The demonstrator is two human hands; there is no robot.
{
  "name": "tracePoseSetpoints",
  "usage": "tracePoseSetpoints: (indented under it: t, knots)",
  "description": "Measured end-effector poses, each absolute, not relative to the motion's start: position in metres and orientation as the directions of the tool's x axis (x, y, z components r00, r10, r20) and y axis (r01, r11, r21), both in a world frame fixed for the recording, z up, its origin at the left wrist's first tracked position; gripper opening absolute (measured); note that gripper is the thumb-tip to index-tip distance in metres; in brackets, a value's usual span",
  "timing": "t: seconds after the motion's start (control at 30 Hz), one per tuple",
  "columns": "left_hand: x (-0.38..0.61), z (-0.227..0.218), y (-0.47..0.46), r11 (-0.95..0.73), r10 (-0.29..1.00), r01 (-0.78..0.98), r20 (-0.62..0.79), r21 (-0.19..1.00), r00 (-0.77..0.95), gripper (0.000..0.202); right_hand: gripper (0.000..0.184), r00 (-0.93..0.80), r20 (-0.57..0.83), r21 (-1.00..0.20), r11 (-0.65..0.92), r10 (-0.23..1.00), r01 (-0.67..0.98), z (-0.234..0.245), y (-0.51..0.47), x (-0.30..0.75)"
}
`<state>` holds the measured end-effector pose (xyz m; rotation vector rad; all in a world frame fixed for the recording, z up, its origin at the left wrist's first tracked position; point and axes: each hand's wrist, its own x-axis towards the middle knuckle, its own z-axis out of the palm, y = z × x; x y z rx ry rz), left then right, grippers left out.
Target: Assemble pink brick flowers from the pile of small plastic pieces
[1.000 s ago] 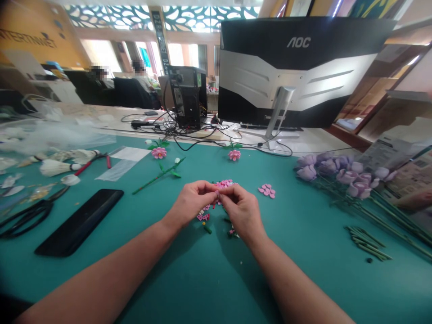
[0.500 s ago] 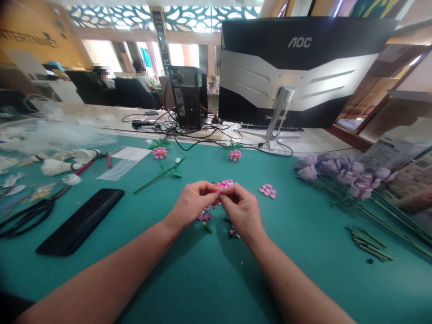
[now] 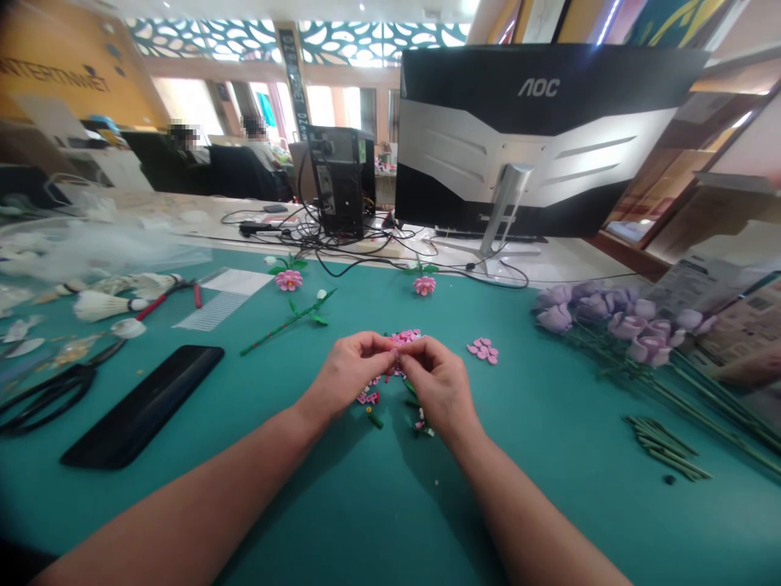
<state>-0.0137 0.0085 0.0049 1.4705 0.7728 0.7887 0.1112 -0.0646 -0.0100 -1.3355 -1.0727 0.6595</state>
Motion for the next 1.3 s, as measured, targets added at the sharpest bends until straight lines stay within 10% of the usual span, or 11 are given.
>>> tracePoseSetpoints:
  t: [0.3,0.67,1.3]
  knots:
    - [-0.016,0.005,0.011,0.119,0.796,-0.113,-0.027,0.986,0.604,0.020,0.022,0.414,0.248,-0.963,0.176,0.876,0.203,-0.005,-0.067,0.111]
    - [-0.023,0.016,0.012,0.055,0.703,-0.157,0.073,0.986,0.708,0.024,0.010,0.297,0.587,-0.687,0.269,0.753,0.675,0.010,-0.081,0.110]
    - [-0.019,0.010,0.012,-0.079,0.753,-0.136,0.148,0.988,0.641,0.020,0.014,0.332,0.513,-0.790,0.284,0.792,0.544,0.002,-0.076,0.115]
